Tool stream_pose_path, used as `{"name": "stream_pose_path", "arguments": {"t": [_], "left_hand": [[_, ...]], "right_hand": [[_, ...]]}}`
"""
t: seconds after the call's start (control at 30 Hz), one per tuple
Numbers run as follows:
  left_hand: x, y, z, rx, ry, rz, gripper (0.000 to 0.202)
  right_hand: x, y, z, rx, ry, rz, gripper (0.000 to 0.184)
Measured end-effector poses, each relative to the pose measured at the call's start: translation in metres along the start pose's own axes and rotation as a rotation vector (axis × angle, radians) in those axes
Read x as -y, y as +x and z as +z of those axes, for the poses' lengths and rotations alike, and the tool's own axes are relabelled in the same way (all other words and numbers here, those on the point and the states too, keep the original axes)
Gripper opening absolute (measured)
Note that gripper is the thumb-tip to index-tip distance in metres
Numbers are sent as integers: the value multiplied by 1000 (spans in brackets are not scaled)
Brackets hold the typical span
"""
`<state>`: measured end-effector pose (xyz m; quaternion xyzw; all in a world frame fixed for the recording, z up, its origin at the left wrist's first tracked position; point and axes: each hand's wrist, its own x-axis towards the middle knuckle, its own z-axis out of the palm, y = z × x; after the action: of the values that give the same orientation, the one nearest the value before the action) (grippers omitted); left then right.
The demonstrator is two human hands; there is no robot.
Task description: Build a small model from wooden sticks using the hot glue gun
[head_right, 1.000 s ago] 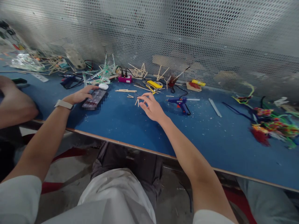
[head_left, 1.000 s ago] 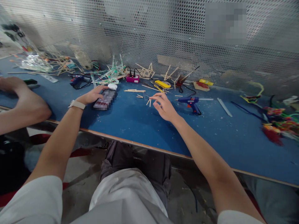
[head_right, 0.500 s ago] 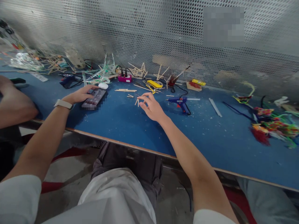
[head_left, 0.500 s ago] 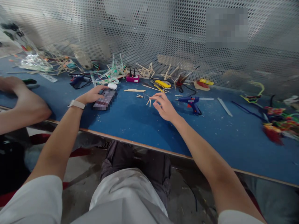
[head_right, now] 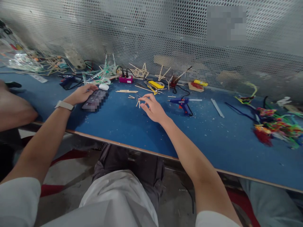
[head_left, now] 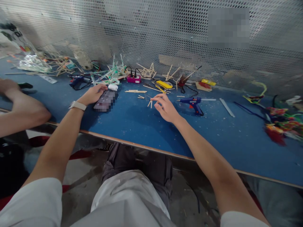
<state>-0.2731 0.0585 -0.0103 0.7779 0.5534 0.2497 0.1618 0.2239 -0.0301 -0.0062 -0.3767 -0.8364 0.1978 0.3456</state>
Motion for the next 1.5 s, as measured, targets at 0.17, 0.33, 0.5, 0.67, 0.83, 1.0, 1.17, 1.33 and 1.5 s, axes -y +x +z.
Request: {"name": "stream_pose_path", "arguments": {"t": [0.17,0.33,0.5,0.67,0.83,1.0,1.17,1.33,1.5], "left_hand": [[-3,-2,-4,26,2,-17,49],[-6,-4,-5,55,-4,-29,59],[-3,-2,-4,51,36,-21,64],[0,-1,-4,68,40,-7,67],[1,-2,-2,53,-9,-18,63],[1,-1,-3,60,30,-19,55],[-1,-1,-4,84,96,-24,59],[3,3,0,88,160,98,64],[11,7,5,72,129,128,56]], "right_hand": [[1,0,-1,12,-3,6,74],[3,0,-1,17,23,14,75],[4,0,-1,17,31,20,75],[3,0,-1,16,22,12,73],[2,0,-1,20,15,10,75],[2,0,-1,18,0,0,74],[2,0,-1,24,-7,1,74],[3,0,-1,38,-2,12,75],[1,0,-1,31,-8,7,74]]}}
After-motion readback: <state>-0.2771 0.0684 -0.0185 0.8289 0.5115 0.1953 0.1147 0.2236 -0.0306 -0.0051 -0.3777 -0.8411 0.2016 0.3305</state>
